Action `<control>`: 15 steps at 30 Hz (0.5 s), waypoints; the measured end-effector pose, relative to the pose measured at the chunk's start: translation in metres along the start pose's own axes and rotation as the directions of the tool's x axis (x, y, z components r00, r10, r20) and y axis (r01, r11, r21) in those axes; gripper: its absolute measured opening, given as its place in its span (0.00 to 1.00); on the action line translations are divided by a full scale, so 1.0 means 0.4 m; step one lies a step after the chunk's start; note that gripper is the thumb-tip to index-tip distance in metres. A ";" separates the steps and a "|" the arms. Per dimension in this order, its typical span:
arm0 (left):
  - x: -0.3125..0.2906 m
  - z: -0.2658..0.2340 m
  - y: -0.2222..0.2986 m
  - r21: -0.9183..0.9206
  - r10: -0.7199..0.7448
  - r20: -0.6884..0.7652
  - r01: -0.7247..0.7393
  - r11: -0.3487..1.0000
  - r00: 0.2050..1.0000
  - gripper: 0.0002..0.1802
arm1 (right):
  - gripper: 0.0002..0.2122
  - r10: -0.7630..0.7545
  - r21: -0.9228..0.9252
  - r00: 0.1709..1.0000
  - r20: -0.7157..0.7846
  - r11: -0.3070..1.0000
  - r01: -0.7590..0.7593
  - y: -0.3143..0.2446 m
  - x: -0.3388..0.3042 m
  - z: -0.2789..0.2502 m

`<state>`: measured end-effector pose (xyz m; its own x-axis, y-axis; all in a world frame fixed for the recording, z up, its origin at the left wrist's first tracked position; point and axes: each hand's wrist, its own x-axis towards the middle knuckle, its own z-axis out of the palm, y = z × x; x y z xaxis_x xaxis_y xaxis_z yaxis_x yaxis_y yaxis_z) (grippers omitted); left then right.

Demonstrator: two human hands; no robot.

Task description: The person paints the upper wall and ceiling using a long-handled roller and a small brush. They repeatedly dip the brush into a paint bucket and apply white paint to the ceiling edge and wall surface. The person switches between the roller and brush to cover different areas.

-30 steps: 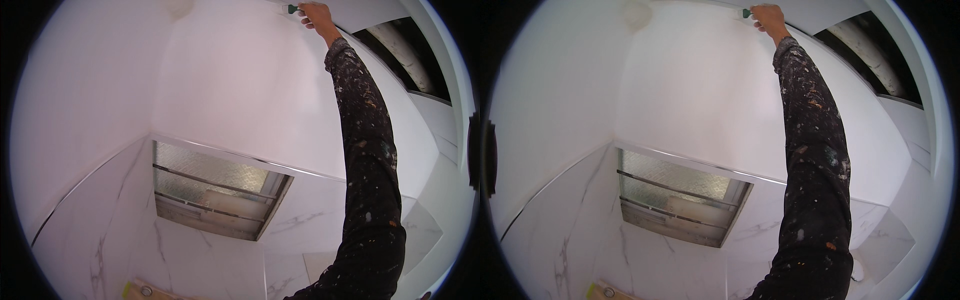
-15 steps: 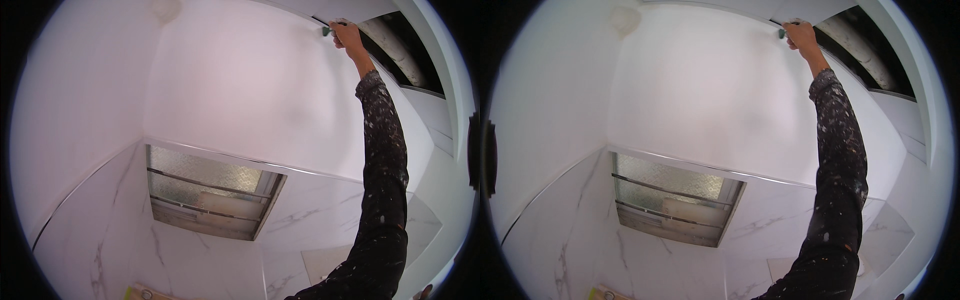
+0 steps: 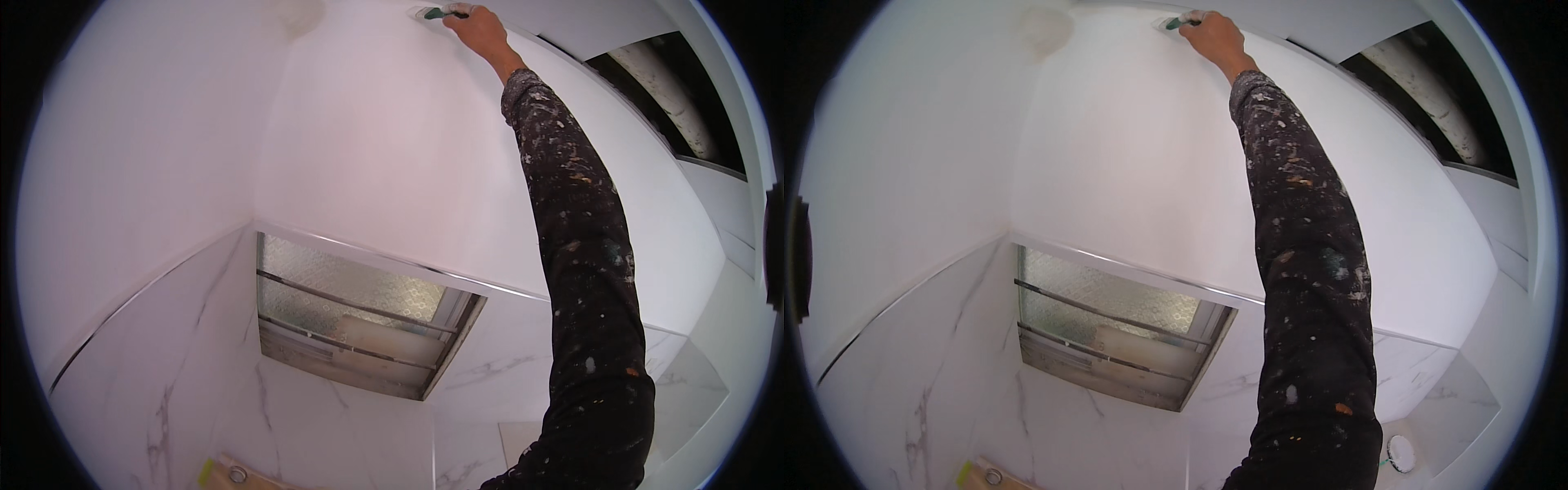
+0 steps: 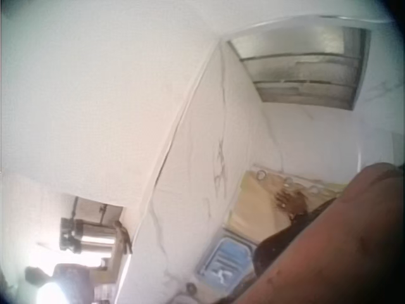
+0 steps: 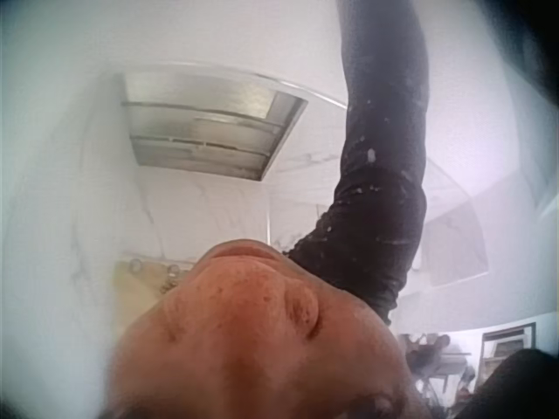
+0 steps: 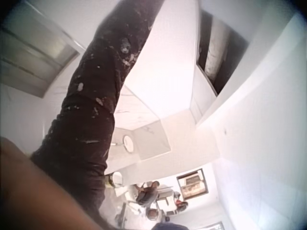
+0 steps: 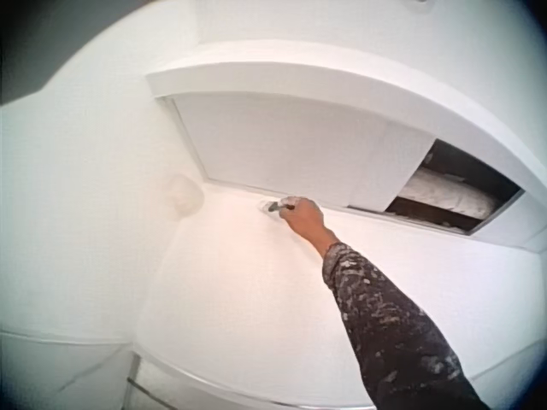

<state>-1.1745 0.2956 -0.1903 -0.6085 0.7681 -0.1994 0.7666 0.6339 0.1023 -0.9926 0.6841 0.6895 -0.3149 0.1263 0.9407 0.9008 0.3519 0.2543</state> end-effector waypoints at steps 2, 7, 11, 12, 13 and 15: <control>-0.007 -0.005 0.004 -0.002 -0.008 0.020 0.008 1.000 1.000 0.42 | 0.18 -0.034 0.006 0.999 0.004 0.999 0.034 -0.005 0.006 -0.004; -0.013 -0.024 0.012 0.003 -0.023 0.050 0.023 1.000 0.998 0.42 | 0.19 0.019 -0.043 1.000 -0.020 0.999 -0.020 -0.010 0.006 0.008; -0.003 -0.045 0.008 0.002 -0.026 0.067 0.025 1.000 0.997 0.42 | 0.19 0.060 -0.084 0.998 -0.015 0.995 -0.061 0.009 0.006 0.002; -0.002 -0.051 0.006 0.001 -0.025 0.069 0.025 1.000 0.997 0.42 | 0.19 0.070 -0.079 0.998 0.009 0.994 -0.069 0.017 0.006 -0.005; -0.001 -0.057 0.006 0.002 -0.023 0.071 0.023 1.000 0.997 0.42 | 0.19 0.089 -0.086 0.996 0.022 0.993 -0.087 0.026 0.006 -0.015; -0.003 -0.064 0.003 0.008 -0.019 0.076 0.019 1.000 0.997 0.42 | 0.19 0.050 -0.080 0.999 0.015 0.996 -0.049 0.044 0.005 -0.035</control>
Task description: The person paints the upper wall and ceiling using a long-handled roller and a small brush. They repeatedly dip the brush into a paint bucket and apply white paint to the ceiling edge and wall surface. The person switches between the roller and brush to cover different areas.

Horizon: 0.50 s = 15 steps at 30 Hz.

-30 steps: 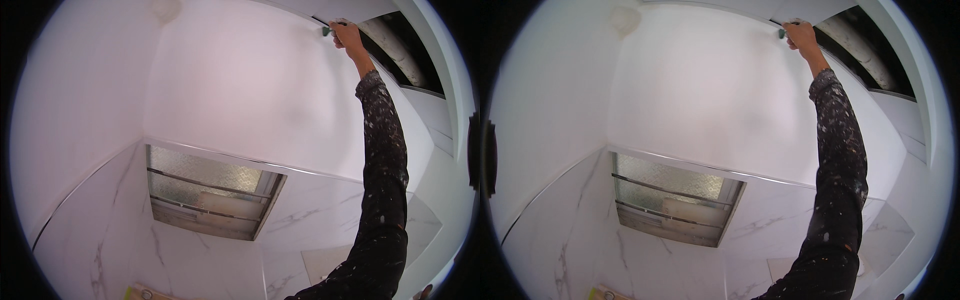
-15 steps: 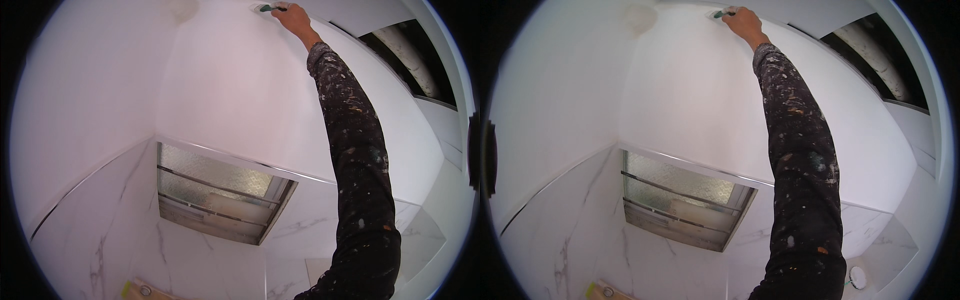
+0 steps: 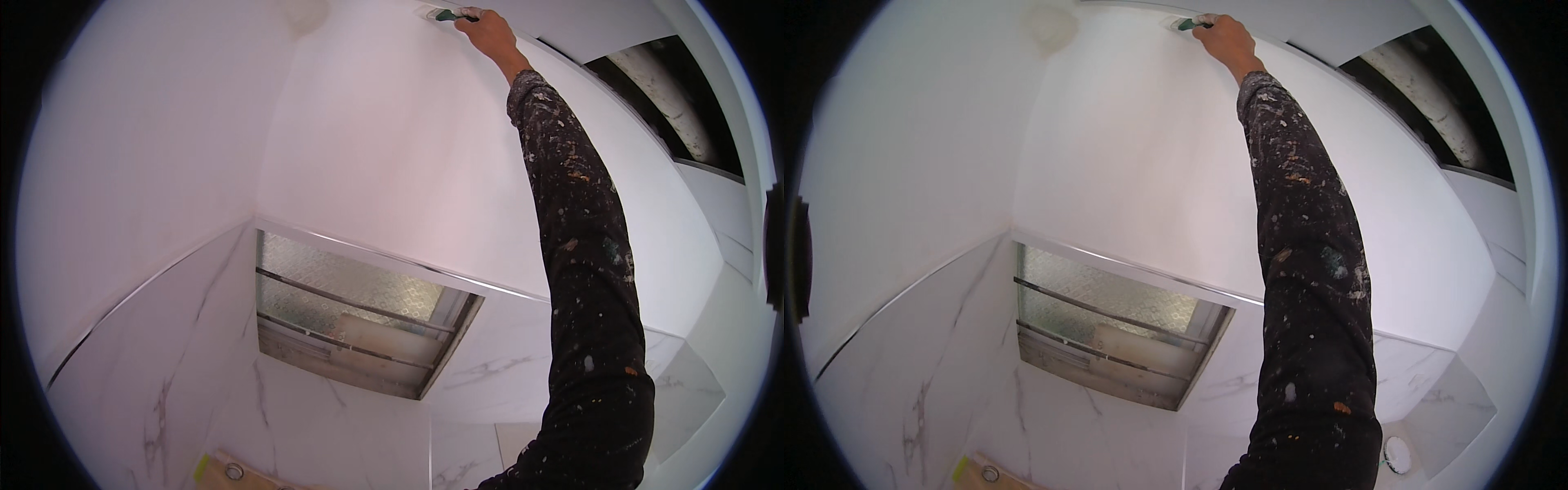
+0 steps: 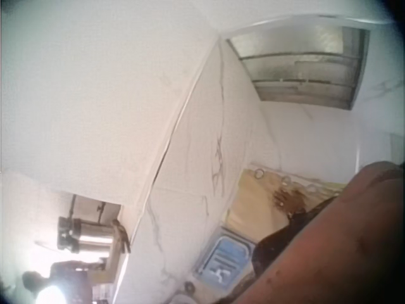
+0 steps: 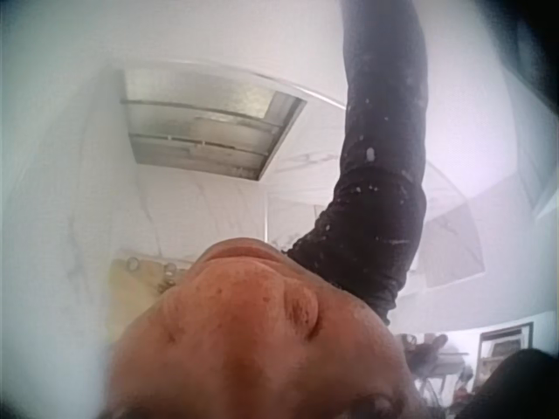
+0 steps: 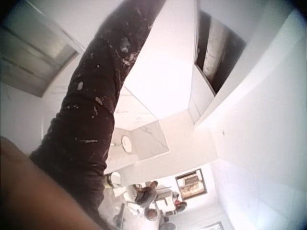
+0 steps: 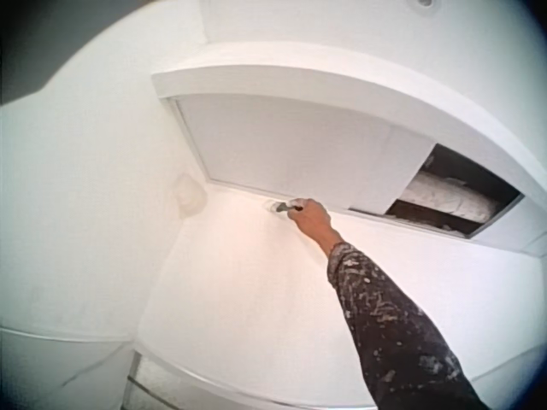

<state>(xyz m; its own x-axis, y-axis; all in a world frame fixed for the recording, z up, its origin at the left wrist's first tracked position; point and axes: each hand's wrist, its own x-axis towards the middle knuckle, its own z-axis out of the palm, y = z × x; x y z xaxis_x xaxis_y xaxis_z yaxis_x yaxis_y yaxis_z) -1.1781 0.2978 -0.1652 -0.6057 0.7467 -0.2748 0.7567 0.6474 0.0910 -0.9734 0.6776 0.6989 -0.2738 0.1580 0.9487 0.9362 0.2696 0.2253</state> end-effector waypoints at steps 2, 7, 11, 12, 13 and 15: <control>0.000 0.008 -0.002 0.005 0.001 0.003 -0.001 1.000 1.000 0.42 | 0.20 -0.029 0.000 1.000 -0.008 1.000 0.029 0.021 -0.003 -0.020; 0.032 0.105 -0.006 0.011 0.014 0.012 -0.014 1.000 1.000 0.42 | 0.21 -0.071 -0.021 0.997 0.001 0.997 0.071 0.075 -0.013 -0.076; 0.046 0.198 -0.021 0.017 0.024 0.019 -0.025 1.000 1.000 0.42 | 0.20 0.078 -0.010 0.992 0.100 0.997 -0.077 0.124 -0.026 -0.135; 0.047 0.209 -0.025 0.021 0.029 0.023 -0.030 0.999 0.999 0.42 | 0.20 0.073 -0.015 0.993 0.097 0.997 -0.072 0.138 -0.032 -0.148; 0.048 0.215 -0.028 0.023 0.033 0.025 -0.033 0.999 0.999 0.42 | 0.21 0.092 -0.022 0.990 0.108 0.996 -0.090 0.151 -0.038 -0.163; 0.048 0.211 -0.033 0.032 0.043 0.030 -0.044 0.999 0.999 0.42 | 0.21 0.081 -0.009 0.991 0.110 0.997 -0.080 0.179 -0.054 -0.193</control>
<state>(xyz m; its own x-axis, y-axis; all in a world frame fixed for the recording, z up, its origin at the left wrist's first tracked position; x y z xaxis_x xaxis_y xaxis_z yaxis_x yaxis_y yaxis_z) -1.1787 0.2907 -0.2525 -0.5654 0.7687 -0.2991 0.7897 0.6091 0.0726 -0.8834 0.6200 0.7116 -0.2200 0.2832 0.9335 0.9572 0.2473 0.1505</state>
